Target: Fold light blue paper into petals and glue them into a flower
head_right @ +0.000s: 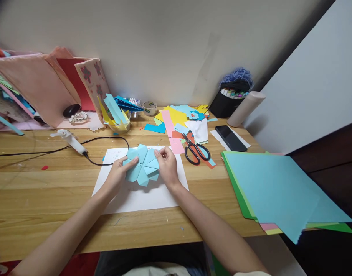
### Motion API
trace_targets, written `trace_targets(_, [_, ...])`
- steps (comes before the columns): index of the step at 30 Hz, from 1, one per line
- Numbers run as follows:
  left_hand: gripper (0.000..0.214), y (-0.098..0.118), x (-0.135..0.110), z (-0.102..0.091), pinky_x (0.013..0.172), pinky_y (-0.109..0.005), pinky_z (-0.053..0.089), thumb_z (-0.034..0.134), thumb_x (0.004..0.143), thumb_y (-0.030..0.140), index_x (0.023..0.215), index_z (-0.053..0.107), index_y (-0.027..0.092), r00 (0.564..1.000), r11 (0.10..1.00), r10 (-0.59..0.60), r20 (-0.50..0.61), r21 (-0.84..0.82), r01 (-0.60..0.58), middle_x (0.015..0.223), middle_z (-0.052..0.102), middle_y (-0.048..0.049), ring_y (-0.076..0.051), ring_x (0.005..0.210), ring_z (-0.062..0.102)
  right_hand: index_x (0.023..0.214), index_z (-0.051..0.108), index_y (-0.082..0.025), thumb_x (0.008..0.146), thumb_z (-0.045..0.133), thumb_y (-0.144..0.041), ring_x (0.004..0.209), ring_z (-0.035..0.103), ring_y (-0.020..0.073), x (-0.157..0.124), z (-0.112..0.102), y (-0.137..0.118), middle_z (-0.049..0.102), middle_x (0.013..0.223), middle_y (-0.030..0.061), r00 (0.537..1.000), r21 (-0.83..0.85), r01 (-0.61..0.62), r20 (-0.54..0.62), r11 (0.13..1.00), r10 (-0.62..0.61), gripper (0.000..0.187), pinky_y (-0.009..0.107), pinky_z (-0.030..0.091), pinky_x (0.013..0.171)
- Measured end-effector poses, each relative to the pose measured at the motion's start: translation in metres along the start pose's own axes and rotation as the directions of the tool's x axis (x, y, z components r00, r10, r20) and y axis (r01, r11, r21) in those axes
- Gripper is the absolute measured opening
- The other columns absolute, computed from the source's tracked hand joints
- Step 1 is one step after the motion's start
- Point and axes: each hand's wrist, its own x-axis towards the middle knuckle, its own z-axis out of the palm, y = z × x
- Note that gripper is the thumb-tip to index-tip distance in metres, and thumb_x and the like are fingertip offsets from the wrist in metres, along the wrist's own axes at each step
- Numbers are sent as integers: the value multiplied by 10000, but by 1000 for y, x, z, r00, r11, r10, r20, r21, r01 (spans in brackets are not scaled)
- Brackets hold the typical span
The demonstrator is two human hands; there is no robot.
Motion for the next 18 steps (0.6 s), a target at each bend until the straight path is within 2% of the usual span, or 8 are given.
trace_targets(6, [461,1,-4,1,598,-308,485,691,600,457,902,637,113,997,996,-42,71,-71,47,793,690,-90,-208,632,628,643,379,-193,787,528,-328,582,340,99,-3,4,5,351,618,-48,997,0,-8,-76,1000,8,248,235,300,553])
trace_targets(10, [460,1,-6,1,578,-309,491,678,621,458,926,622,119,997,996,-55,61,-72,59,798,691,-90,-220,650,635,648,385,-191,793,524,-322,603,354,101,-4,7,9,358,626,-46,994,-13,7,-106,1000,-8,240,237,311,584])
trace_targets(13, [455,2,-5,1,620,-304,498,700,597,448,894,630,110,997,996,-48,61,-75,52,807,692,-99,-234,721,641,642,384,-192,788,527,-324,597,359,102,-4,9,9,364,617,-47,994,-19,-2,-111,1000,0,243,239,315,587])
trace_targets(18, [415,3,-5,1,534,-295,489,688,618,430,888,621,123,992,990,-99,82,-88,106,773,688,-87,-214,621,631,638,375,-196,782,522,-347,565,345,101,-3,10,11,360,595,-52,991,-5,-75,-107,997,74,255,237,302,550])
